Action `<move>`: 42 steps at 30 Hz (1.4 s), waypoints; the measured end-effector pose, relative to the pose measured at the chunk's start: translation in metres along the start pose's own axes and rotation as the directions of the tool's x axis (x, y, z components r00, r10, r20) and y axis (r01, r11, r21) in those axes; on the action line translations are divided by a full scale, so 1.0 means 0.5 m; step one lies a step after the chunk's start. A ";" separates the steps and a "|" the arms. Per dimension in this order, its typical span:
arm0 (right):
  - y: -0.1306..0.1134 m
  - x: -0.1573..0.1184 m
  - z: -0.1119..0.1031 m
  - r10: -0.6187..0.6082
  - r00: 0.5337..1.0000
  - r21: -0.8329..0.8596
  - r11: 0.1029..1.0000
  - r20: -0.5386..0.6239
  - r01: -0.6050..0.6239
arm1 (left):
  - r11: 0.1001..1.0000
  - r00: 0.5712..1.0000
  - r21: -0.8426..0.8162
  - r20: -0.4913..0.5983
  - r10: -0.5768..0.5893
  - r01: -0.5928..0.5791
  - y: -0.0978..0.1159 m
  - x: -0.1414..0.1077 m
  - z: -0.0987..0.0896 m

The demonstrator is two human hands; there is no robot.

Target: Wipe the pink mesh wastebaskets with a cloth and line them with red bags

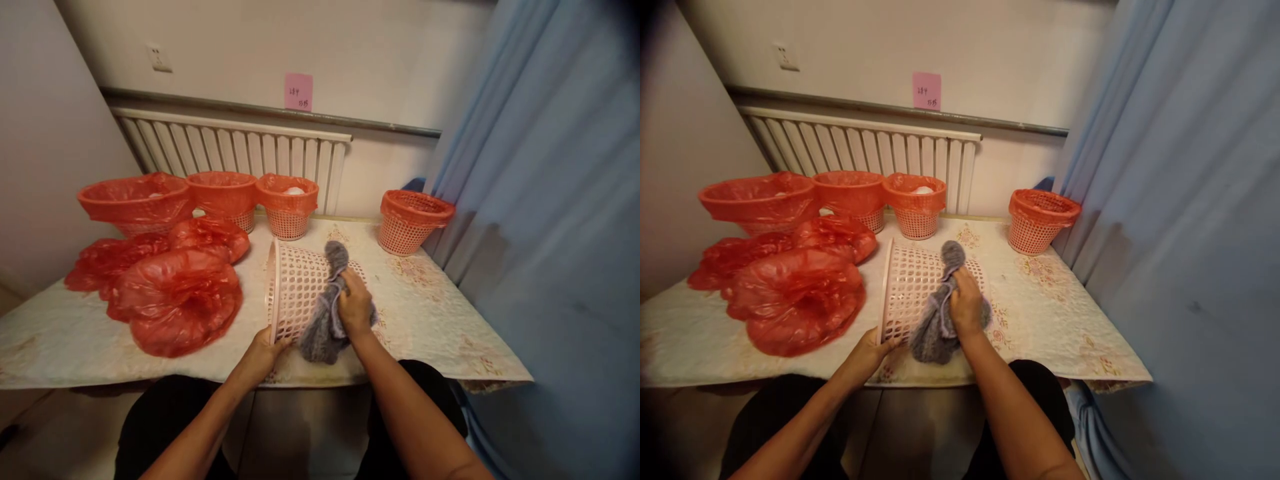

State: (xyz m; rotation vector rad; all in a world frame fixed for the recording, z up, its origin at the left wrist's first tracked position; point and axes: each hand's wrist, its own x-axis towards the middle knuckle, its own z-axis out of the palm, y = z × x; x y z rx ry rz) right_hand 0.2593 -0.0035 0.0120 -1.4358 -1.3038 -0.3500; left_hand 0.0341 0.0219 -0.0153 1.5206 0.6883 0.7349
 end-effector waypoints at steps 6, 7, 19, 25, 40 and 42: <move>0.103 0.039 -0.028 0.343 0.923 -0.101 0.926 -0.176 -0.364 | 0.999 1.000 0.042 -0.015 -0.003 0.004 -0.002 0.004 0.005; 0.101 0.036 -0.024 0.327 0.927 -0.101 0.932 -0.186 -0.349 | 0.999 1.000 0.047 -0.012 -0.004 0.004 0.000 0.004 0.005; -0.115 -0.062 0.021 -0.452 0.874 0.163 0.889 0.176 0.427 | 0.998 0.997 0.051 -0.056 -0.045 0.047 0.013 0.005 0.013; 0.032 0.009 -0.005 0.069 0.997 -0.035 0.997 -0.017 -0.069 | 1.000 0.999 0.008 -0.036 -0.024 0.025 0.003 0.012 0.009; -0.025 0.006 0.006 -0.110 0.992 0.081 0.991 0.064 0.105 | 0.988 0.999 0.155 0.032 -0.003 -0.002 0.004 -0.004 0.022; -0.063 -0.001 0.011 -0.225 0.967 0.163 0.965 0.118 0.205 | 0.988 1.000 0.155 0.027 0.010 -0.014 0.006 -0.008 0.027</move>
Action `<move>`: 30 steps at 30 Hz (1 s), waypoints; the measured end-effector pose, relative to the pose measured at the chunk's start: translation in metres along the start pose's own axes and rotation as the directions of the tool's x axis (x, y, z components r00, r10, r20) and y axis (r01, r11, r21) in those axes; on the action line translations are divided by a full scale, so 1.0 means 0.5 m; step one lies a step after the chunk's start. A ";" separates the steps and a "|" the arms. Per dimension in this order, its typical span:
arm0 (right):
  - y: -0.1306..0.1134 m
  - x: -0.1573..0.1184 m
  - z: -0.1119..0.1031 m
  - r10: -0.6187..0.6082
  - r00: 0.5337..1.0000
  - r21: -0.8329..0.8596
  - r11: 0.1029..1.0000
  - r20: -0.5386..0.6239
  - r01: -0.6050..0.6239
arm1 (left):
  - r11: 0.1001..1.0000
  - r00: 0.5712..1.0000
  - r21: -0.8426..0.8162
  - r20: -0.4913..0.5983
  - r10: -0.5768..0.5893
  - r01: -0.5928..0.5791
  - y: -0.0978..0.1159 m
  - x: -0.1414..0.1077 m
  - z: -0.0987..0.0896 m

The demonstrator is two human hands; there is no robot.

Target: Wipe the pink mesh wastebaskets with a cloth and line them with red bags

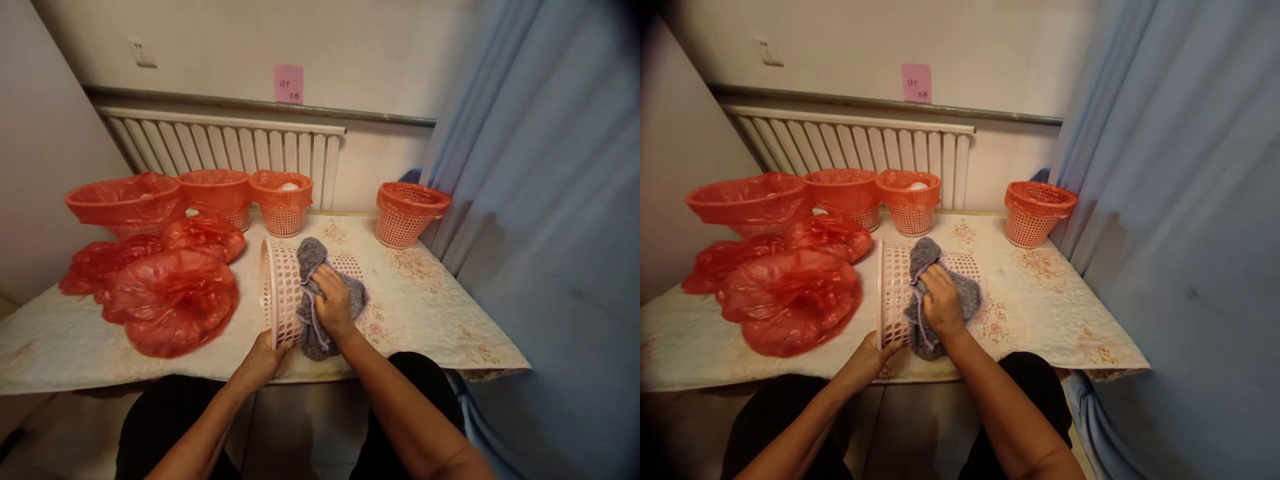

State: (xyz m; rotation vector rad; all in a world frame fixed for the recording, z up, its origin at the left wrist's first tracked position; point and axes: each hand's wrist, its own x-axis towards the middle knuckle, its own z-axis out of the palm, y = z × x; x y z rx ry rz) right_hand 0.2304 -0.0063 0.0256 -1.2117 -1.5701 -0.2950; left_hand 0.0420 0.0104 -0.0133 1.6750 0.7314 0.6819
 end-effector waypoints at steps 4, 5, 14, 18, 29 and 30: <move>-0.058 -0.010 0.016 -0.125 0.989 0.093 0.989 0.078 0.118 | 0.999 0.998 0.036 -0.054 -0.039 0.041 0.010 -0.007 0.006; -0.068 -0.017 0.020 -0.147 0.985 0.110 0.984 0.087 0.137 | 0.998 0.997 0.048 -0.059 -0.047 0.050 0.013 -0.007 0.006; -0.102 -0.078 0.060 -0.243 0.961 0.103 0.967 0.131 0.231 | 0.994 0.981 0.058 -0.172 -0.087 0.098 0.053 0.026 -0.039; -0.096 -0.074 0.062 -0.242 0.964 0.073 0.969 0.111 0.235 | 0.996 0.991 0.079 -0.132 -0.032 0.042 0.029 0.025 -0.039; 0.009 -0.040 0.031 0.012 0.998 -0.066 0.998 -0.069 -0.017 | 0.994 0.990 -0.099 -0.130 -0.060 0.047 0.006 0.009 -0.024; 0.034 -0.033 0.019 0.097 0.989 -0.091 0.990 -0.116 -0.108 | 0.992 0.990 -0.119 -0.126 -0.062 0.047 0.005 0.011 -0.025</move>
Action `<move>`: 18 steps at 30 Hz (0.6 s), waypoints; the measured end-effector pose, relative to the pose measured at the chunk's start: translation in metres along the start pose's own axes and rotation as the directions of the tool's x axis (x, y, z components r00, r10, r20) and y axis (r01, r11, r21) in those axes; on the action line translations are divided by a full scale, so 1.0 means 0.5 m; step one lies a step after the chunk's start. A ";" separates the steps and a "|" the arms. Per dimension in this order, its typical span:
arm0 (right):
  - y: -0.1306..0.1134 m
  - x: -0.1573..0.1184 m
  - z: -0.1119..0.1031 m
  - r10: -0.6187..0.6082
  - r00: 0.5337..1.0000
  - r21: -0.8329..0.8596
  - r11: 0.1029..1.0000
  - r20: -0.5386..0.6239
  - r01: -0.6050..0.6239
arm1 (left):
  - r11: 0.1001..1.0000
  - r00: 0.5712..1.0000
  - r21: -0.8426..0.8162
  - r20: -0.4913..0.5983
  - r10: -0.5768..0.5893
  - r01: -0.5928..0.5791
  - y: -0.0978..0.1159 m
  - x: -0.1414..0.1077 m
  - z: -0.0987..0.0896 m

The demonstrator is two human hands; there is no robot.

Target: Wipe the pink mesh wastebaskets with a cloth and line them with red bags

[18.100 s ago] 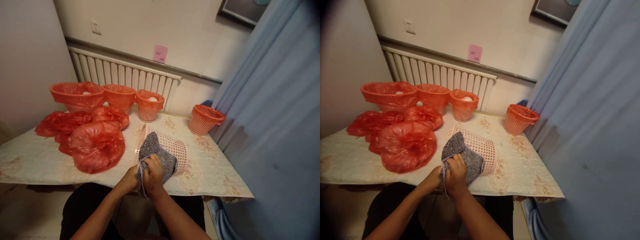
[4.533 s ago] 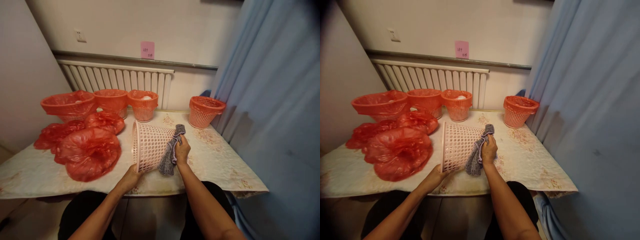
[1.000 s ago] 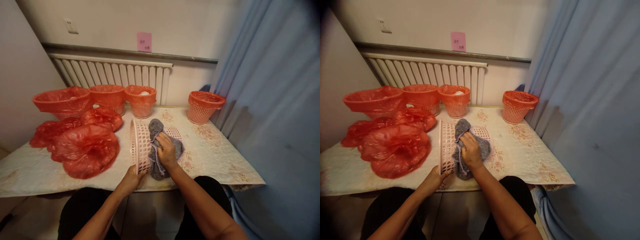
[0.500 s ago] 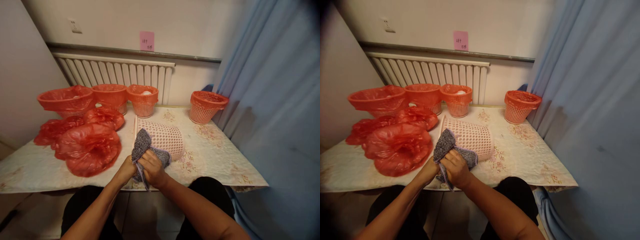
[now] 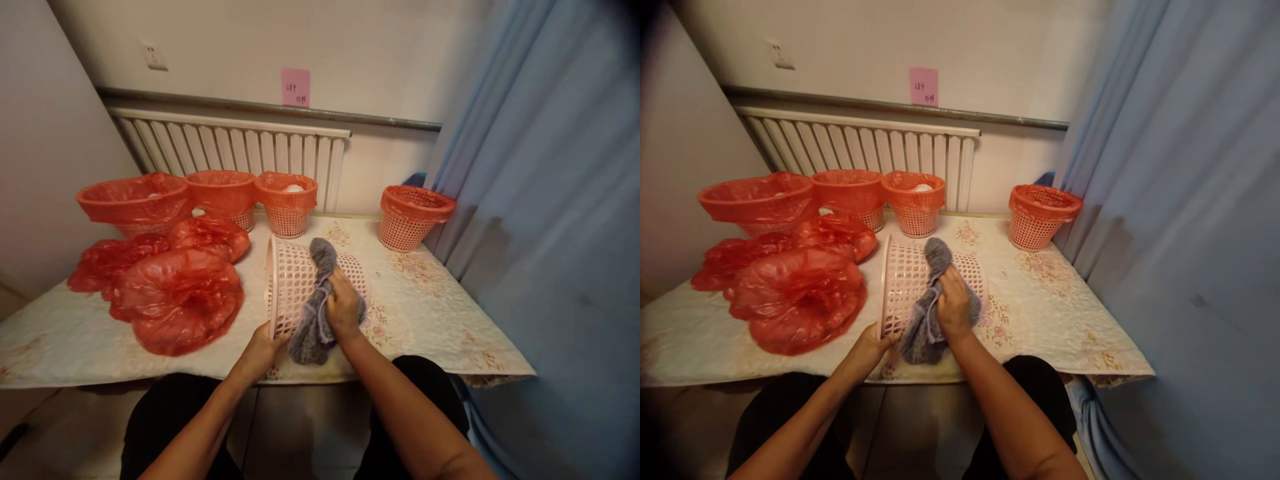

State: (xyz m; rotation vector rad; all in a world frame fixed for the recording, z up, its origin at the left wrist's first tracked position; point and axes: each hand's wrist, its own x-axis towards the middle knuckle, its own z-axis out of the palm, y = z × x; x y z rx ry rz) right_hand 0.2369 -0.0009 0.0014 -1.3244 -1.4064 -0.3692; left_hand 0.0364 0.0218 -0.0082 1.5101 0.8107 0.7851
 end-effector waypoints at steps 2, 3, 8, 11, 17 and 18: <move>0.051 0.020 -0.020 0.190 0.976 -0.056 0.979 -0.108 -0.197 | 1.000 1.000 -0.021 0.001 -0.003 0.003 -0.004 0.004 -0.001; 0.074 0.029 -0.031 0.281 0.945 -0.073 0.952 -0.165 -0.296 | 1.000 1.000 -0.020 -0.002 -0.003 0.003 -0.006 0.006 -0.001; 0.117 0.041 -0.048 0.411 0.876 -0.092 0.891 -0.252 -0.445 | 1.000 1.000 0.005 -0.004 0.002 -0.002 0.000 0.007 -0.001; 0.070 0.022 -0.028 0.256 0.952 -0.078 0.959 -0.165 -0.272 | 1.000 1.000 0.016 0.029 -0.004 0.003 0.016 0.003 0.002; -0.086 -0.036 0.007 -0.291 0.943 0.118 0.954 0.163 0.274 | 0.997 0.999 0.082 0.035 0.011 -0.013 0.015 -0.004 0.006; -0.101 -0.041 0.009 -0.345 0.918 0.144 0.936 0.194 0.321 | 0.995 1.000 0.101 0.026 0.007 -0.009 0.010 -0.005 0.005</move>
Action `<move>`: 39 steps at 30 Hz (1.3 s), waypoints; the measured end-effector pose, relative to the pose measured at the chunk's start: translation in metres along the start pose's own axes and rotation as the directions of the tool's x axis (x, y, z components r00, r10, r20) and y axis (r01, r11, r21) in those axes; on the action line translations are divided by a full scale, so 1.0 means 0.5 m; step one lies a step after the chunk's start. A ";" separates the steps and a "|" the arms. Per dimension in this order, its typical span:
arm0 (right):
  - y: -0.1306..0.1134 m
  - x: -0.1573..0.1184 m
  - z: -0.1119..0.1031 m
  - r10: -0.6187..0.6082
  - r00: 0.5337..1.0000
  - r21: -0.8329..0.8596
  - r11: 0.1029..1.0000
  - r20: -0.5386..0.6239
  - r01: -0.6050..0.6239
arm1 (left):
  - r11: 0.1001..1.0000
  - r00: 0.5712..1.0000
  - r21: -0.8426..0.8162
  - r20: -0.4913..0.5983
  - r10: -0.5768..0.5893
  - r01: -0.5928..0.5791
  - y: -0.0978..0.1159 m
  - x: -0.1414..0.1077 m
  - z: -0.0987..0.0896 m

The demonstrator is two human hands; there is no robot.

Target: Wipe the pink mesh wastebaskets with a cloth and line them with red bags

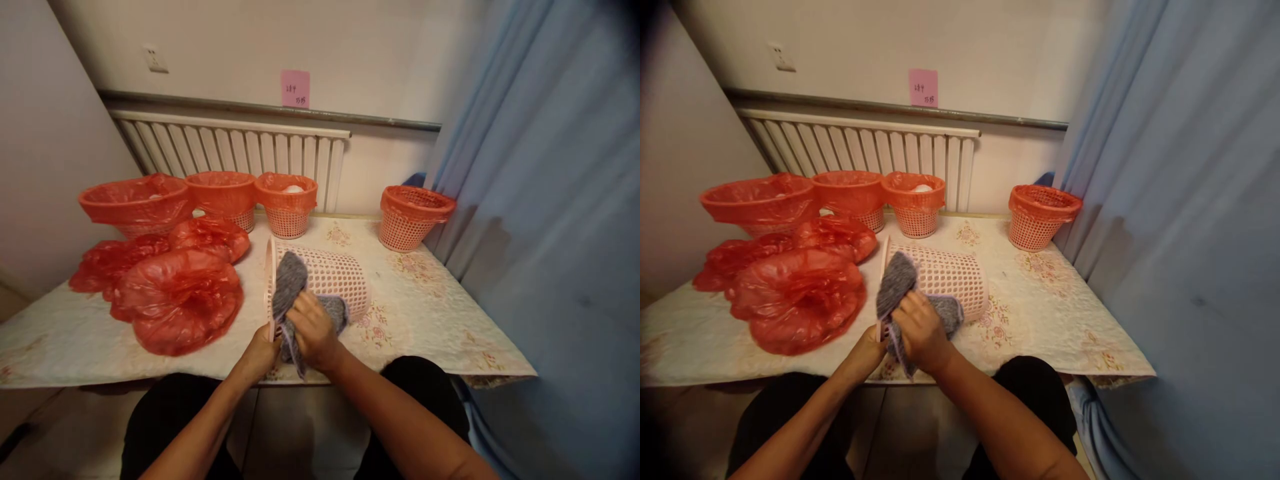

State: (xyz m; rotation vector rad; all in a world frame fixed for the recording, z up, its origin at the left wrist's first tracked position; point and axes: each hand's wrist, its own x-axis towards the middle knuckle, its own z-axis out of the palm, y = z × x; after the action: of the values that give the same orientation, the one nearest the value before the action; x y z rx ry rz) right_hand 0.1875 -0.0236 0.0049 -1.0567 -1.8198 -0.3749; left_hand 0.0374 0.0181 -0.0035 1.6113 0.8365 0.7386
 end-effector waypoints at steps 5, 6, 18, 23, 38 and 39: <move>0.032 0.008 -0.018 0.088 0.995 -0.040 0.995 -0.047 -0.090 | 0.999 1.000 -0.039 -0.014 -0.022 0.022 -0.017 -0.001 -0.006; 0.055 0.008 -0.026 0.163 0.982 -0.062 0.984 -0.093 -0.169 | 0.998 1.000 -0.062 -0.014 -0.021 0.020 -0.018 0.001 -0.006; 0.211 -0.004 -0.095 0.631 0.632 -0.047 0.690 -0.449 -0.722 | 1.000 0.997 -0.001 0.069 0.019 -0.019 -0.016 -0.012 0.001; 0.149 0.015 -0.079 0.482 0.829 -0.019 0.861 -0.284 -0.508 | 0.998 0.991 0.031 0.125 0.056 -0.060 -0.007 -0.032 0.012; -0.034 0.015 0.001 -0.034 0.999 0.054 0.998 -0.032 0.036 | 1.000 0.997 0.008 0.073 -0.008 0.007 0.034 -0.008 -0.008; -0.030 0.015 0.001 -0.042 0.998 0.045 0.998 -0.042 0.043 | 1.000 0.998 -0.002 0.056 -0.006 0.006 0.030 -0.006 -0.008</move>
State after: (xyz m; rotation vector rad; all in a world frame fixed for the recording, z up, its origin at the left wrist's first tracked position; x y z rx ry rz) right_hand 0.1740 -0.0284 0.0138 -0.9735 -1.8083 -0.3760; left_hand 0.0346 0.0158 0.0119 1.6198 0.7997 0.6868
